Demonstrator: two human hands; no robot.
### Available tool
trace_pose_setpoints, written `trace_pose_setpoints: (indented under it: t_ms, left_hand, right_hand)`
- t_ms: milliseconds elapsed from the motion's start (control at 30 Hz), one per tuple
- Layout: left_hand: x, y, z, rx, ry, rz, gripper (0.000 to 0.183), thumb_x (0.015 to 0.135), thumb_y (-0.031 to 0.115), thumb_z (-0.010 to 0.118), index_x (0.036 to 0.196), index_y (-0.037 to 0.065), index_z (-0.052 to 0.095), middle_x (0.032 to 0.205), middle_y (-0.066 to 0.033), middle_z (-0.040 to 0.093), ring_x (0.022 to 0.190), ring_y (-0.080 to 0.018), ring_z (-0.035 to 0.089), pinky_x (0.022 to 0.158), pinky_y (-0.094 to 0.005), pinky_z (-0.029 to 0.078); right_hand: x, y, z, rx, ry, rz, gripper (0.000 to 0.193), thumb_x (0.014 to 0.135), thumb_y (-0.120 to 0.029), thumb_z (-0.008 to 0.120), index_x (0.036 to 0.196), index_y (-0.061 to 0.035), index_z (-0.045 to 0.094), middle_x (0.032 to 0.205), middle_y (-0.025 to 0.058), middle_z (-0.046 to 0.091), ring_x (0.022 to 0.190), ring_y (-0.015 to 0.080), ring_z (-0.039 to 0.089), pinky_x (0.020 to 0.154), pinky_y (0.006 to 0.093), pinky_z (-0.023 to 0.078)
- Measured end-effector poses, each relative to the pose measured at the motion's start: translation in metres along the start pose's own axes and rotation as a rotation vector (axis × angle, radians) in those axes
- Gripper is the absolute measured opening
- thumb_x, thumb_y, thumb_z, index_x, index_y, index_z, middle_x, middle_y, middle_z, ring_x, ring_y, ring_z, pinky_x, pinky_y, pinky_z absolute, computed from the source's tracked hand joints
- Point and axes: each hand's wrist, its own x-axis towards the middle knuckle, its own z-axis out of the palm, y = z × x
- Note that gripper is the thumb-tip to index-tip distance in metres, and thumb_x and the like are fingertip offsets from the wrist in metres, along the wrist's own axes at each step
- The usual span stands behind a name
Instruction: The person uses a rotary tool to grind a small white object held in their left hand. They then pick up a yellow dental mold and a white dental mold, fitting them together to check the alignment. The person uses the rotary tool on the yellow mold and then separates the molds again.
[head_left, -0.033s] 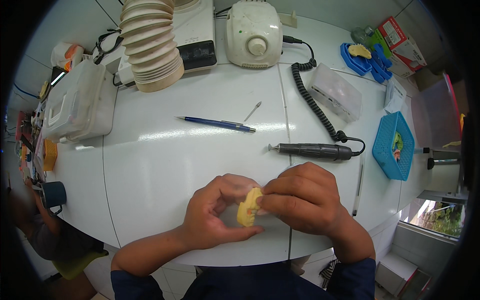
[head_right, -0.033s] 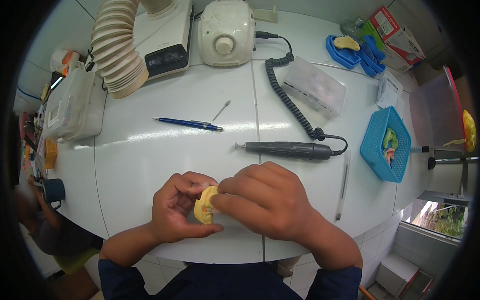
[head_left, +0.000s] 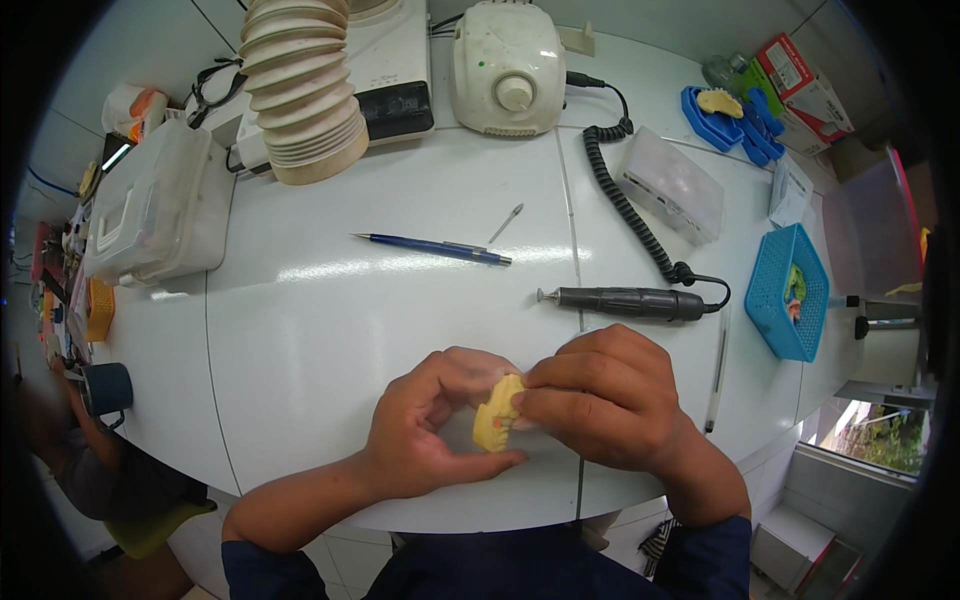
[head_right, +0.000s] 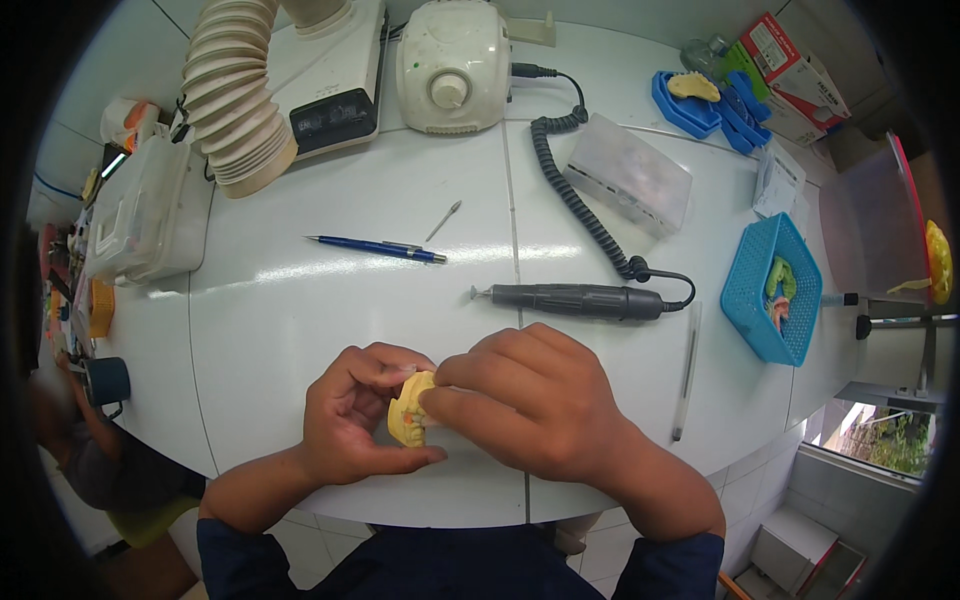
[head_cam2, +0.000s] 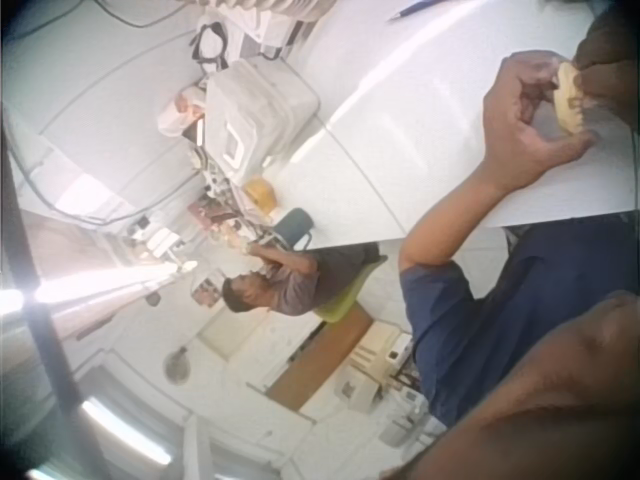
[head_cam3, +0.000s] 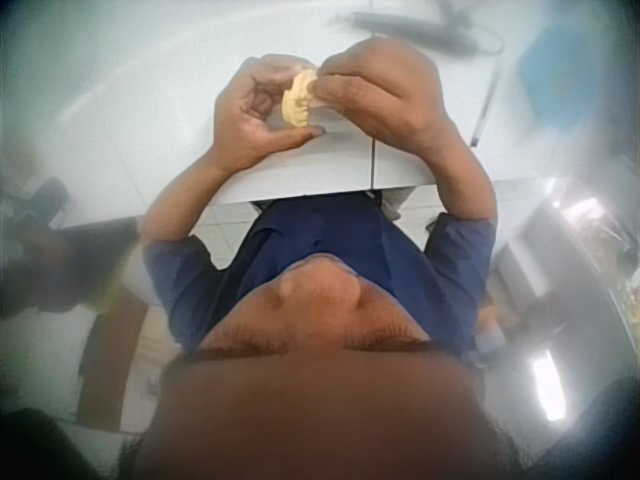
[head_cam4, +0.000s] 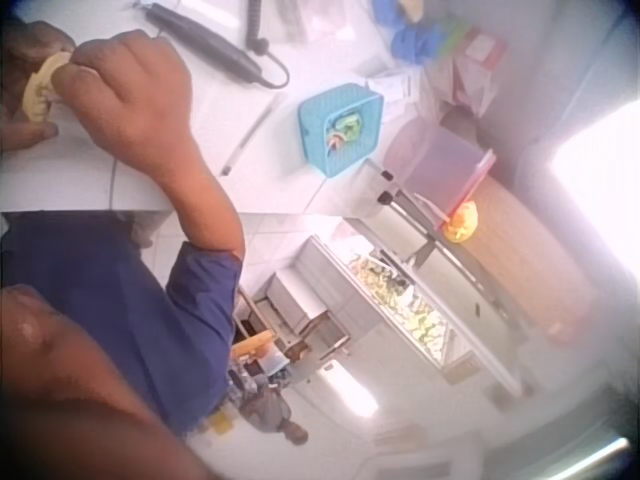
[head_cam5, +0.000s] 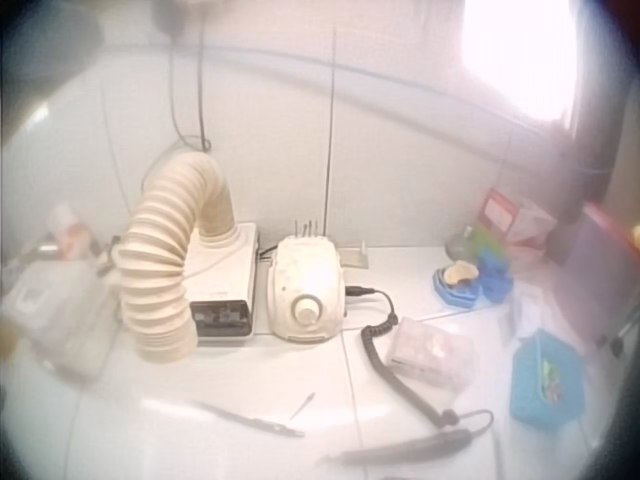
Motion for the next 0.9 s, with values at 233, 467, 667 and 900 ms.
trace_pose_setpoints:
  t_ms: [233, 467, 667, 900]
  left_hand:
    - [0.000, 0.012, 0.005, -0.250, 0.061, -0.174, 0.064, 0.071, -0.002, 0.085, 0.121, 0.001, 0.045, 0.126, -0.0135, 0.054, 0.120, -0.0219, 0.056, 0.104, -0.0370, 0.045]
    - [-0.001, 0.016, -0.001, -0.288, -0.004, -0.285, 0.072, 0.071, 0.007, 0.088, 0.131, -0.001, 0.050, 0.124, -0.0111, 0.059, 0.116, -0.0184, 0.058, 0.104, -0.0332, 0.044]
    - [-0.001, 0.015, 0.000, -0.234, 0.018, -0.264, 0.070, 0.069, 0.013, 0.090, 0.129, 0.000, 0.056, 0.121, -0.0112, 0.063, 0.115, -0.0187, 0.060, 0.102, -0.0328, 0.045]
    - [-0.001, 0.011, 0.000, -0.146, 0.020, -0.181, 0.070, 0.068, 0.015, 0.091, 0.128, 0.002, 0.058, 0.116, -0.0111, 0.063, 0.110, -0.0195, 0.062, 0.100, -0.0327, 0.046]
  right_hand:
    - [-0.002, 0.002, 0.006, 0.050, 0.036, 0.006, 0.025, 0.069, -0.012, 0.068, 0.093, -0.0096, 0.069, 0.088, 0.0036, 0.067, 0.069, 0.0166, 0.062, 0.056, 0.0274, 0.046]
    - [-0.004, 0.000, 0.006, 0.079, 0.009, 0.037, 0.024, 0.071, -0.012, 0.068, 0.095, -0.0110, 0.070, 0.087, 0.0031, 0.067, 0.067, 0.0146, 0.062, 0.056, 0.0266, 0.046]
    - [-0.003, -0.002, 0.003, 0.051, -0.006, 0.013, 0.022, 0.071, -0.014, 0.069, 0.094, -0.0141, 0.071, 0.087, 0.0025, 0.068, 0.063, 0.0128, 0.061, 0.054, 0.0253, 0.044]
    - [-0.002, -0.005, 0.001, 0.000, 0.007, -0.018, 0.021, 0.070, -0.017, 0.070, 0.090, -0.0161, 0.072, 0.089, 0.0028, 0.069, 0.064, 0.0125, 0.062, 0.054, 0.0243, 0.044]
